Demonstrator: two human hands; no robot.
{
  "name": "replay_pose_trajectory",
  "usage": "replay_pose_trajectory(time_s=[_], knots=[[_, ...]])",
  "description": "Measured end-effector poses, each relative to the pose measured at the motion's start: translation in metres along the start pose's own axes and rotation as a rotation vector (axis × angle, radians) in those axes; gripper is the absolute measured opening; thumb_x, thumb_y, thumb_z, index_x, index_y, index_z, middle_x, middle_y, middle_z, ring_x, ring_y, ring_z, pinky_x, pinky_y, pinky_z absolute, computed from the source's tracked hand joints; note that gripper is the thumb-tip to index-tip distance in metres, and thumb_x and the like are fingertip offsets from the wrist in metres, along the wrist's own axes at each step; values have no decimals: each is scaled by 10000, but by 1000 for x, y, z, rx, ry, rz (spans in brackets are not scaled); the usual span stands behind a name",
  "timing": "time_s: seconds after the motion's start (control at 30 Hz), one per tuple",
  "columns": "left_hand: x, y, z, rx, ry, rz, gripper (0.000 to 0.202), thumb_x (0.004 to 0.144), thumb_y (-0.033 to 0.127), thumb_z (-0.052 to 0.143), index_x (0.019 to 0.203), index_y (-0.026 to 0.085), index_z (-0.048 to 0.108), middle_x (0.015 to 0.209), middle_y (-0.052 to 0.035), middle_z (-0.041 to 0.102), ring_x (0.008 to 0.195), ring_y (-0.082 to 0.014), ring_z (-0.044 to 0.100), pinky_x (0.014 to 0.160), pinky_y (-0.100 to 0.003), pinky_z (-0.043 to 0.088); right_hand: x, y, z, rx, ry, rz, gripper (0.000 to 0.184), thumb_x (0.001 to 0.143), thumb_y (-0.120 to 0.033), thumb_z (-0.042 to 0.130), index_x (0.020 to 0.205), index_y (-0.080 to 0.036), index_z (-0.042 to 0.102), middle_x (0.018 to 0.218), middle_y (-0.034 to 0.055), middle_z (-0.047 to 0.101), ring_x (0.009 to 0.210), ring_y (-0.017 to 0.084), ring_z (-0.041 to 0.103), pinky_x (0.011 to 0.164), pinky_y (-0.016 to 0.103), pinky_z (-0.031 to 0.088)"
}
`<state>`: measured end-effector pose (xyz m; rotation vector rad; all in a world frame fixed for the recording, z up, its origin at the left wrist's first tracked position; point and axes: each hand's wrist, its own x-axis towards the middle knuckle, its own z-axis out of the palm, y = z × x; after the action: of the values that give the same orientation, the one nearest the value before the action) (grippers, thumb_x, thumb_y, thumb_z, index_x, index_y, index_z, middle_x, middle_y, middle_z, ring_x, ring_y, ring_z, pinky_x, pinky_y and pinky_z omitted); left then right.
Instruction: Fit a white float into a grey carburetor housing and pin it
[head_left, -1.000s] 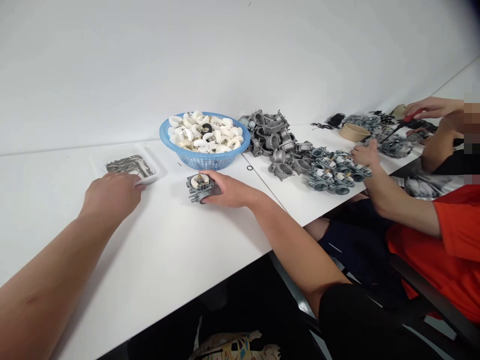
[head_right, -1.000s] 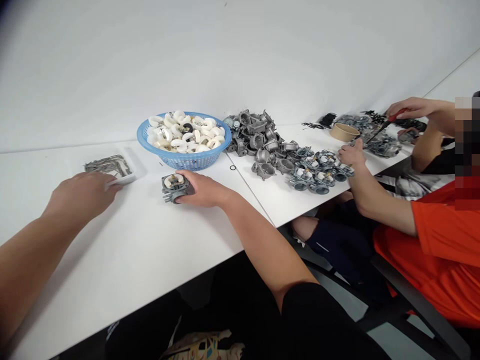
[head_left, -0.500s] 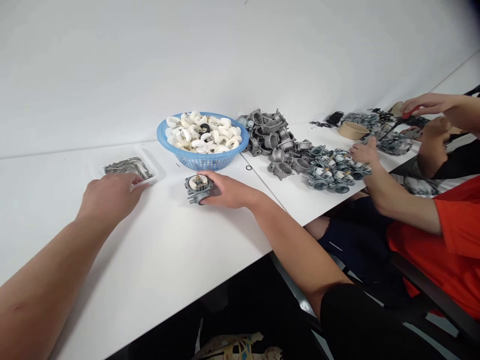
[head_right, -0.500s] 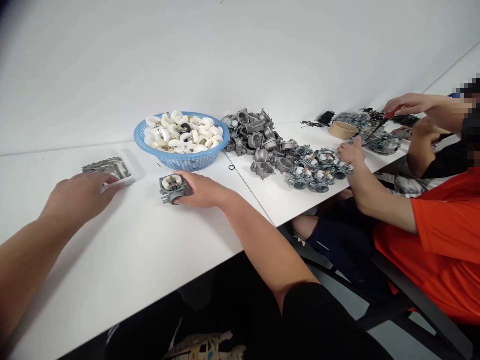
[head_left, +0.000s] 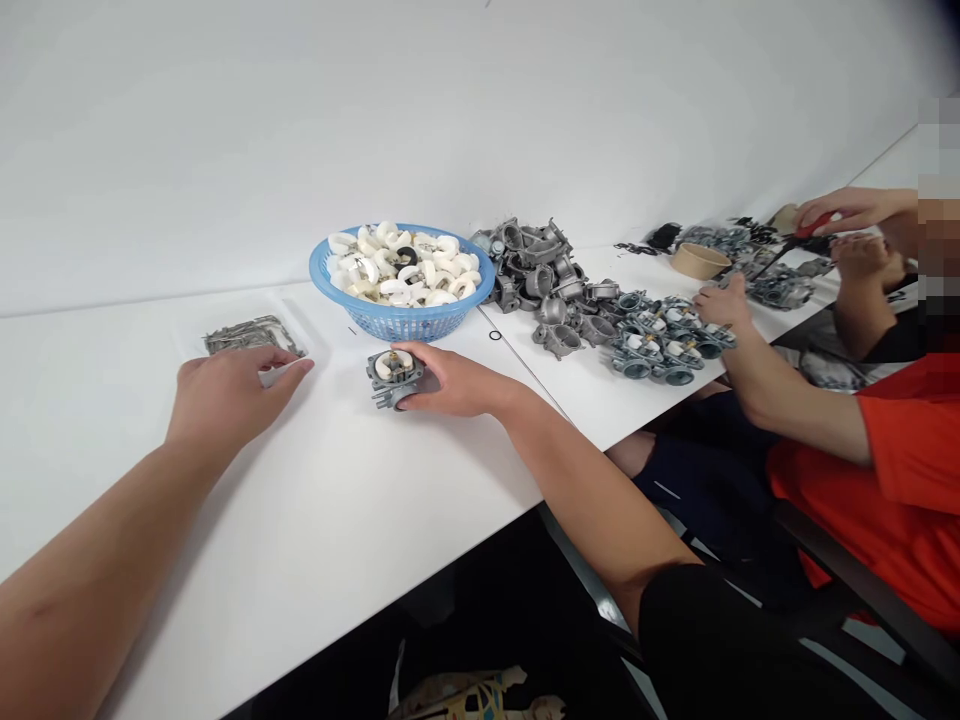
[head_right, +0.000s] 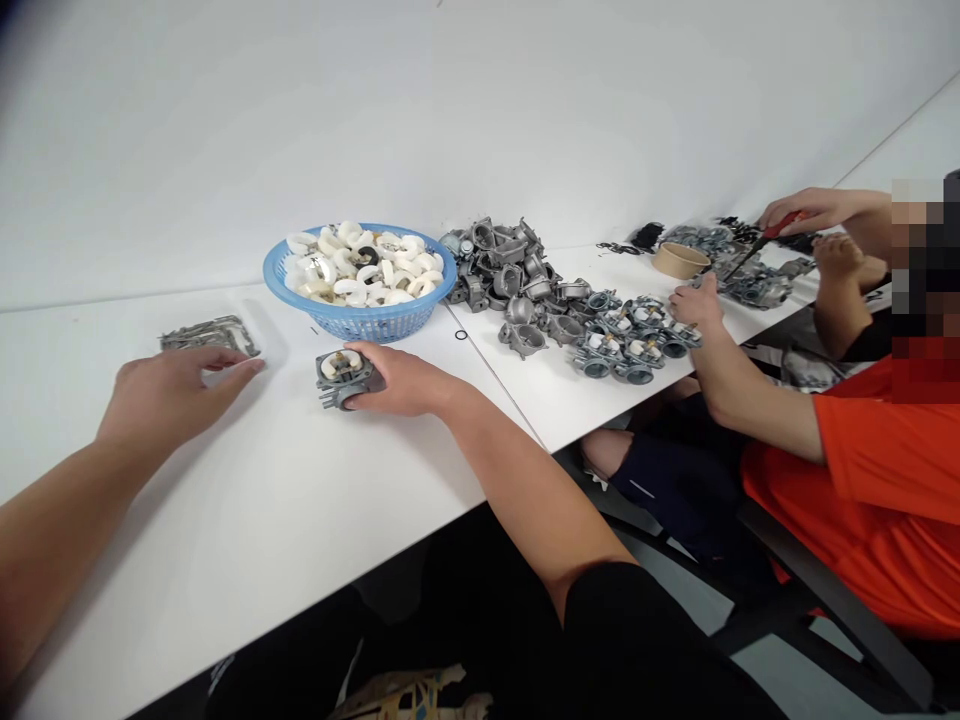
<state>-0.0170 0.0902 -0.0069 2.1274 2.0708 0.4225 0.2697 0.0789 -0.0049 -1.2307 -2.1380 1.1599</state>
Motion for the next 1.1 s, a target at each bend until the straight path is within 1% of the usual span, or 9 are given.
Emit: replay_pose_trajectory(time_s=[0.1, 0.27, 0.47, 0.63, 0.7, 0.77, 0.83, 0.97, 1.1], knots=[[0, 0, 0, -53, 37, -34, 478, 868, 668, 459, 961, 278, 719, 776, -39, 729, 754, -263, 644, 884, -447, 475, 0, -1, -1, -13, 15, -32, 863, 773, -384, 792, 1521, -293, 372, 1438, 90, 551, 1265, 266, 584, 1112, 452, 442], [-3, 3, -3, -128, 22, -121, 461, 829, 663, 518, 1026, 302, 725, 1068, -44, 737, 727, -228, 641, 676, -358, 490, 2, 0, 1, -18, 55, -48, 947, 734, -402, 826, 1545, -286, 350, 1419, 100, 563, 1284, 268, 562, 1102, 432, 433], [-5, 5, -6, -181, 19, -174, 492, 792, 685, 556, 1056, 307, 726, 1087, -58, 723, 898, -277, 661, 615, -327, 471, 12, 4, 15, -71, 175, -21, 843, 694, -534, 825, 1436, -286, 510, 1304, 60, 640, 1182, 275, 603, 1023, 424, 469], [-7, 4, -2, -249, 70, -204, 450, 796, 684, 576, 1017, 316, 713, 1066, -30, 724, 791, -250, 649, 582, -339, 474, 17, 2, 27, -149, 289, 37, 827, 685, -637, 796, 1394, -289, 551, 1144, 47, 683, 1116, 273, 607, 1014, 433, 443], [-10, 5, 1, -254, 200, -117, 420, 839, 646, 560, 1003, 288, 705, 1078, -33, 725, 810, -245, 650, 654, -362, 500, 18, 2, 31, -168, 328, 42, 817, 695, -669, 772, 1384, -288, 551, 1098, 41, 684, 1107, 274, 600, 1020, 438, 424], [-13, 7, 5, -217, 343, 56, 391, 891, 584, 539, 984, 243, 707, 1080, -53, 724, 925, -255, 657, 761, -369, 509, 19, 2, 34, -175, 358, 50, 827, 695, -699, 754, 1373, -276, 545, 1064, 38, 683, 1092, 277, 593, 1021, 446, 410], [-17, 11, 9, -184, 425, 236, 374, 927, 535, 525, 945, 215, 718, 1016, -63, 732, 974, -247, 657, 777, -346, 504, 21, 3, 37, -171, 385, 53, 829, 696, -710, 748, 1360, -260, 539, 1054, 40, 682, 1097, 282, 584, 1027, 450, 395], [-24, 20, 19, -166, 398, 423, 360, 957, 495, 502, 903, 241, 752, 912, -46, 752, 878, -222, 680, 661, -318, 492, 24, 4, 43, -174, 438, 32, 793, 721, -705, 737, 1334, -245, 531, 1074, 49, 680, 1132, 291, 574, 1055, 456, 371], [-28, 25, 22, -159, 351, 526, 344, 976, 443, 470, 935, 273, 766, 949, -35, 767, 947, -237, 692, 678, -333, 510, 26, 4, 44, -150, 415, 26, 867, 689, -716, 757, 1364, -241, 490, 1227, 79, 636, 1246, 307, 518, 1115, 482, 338]])
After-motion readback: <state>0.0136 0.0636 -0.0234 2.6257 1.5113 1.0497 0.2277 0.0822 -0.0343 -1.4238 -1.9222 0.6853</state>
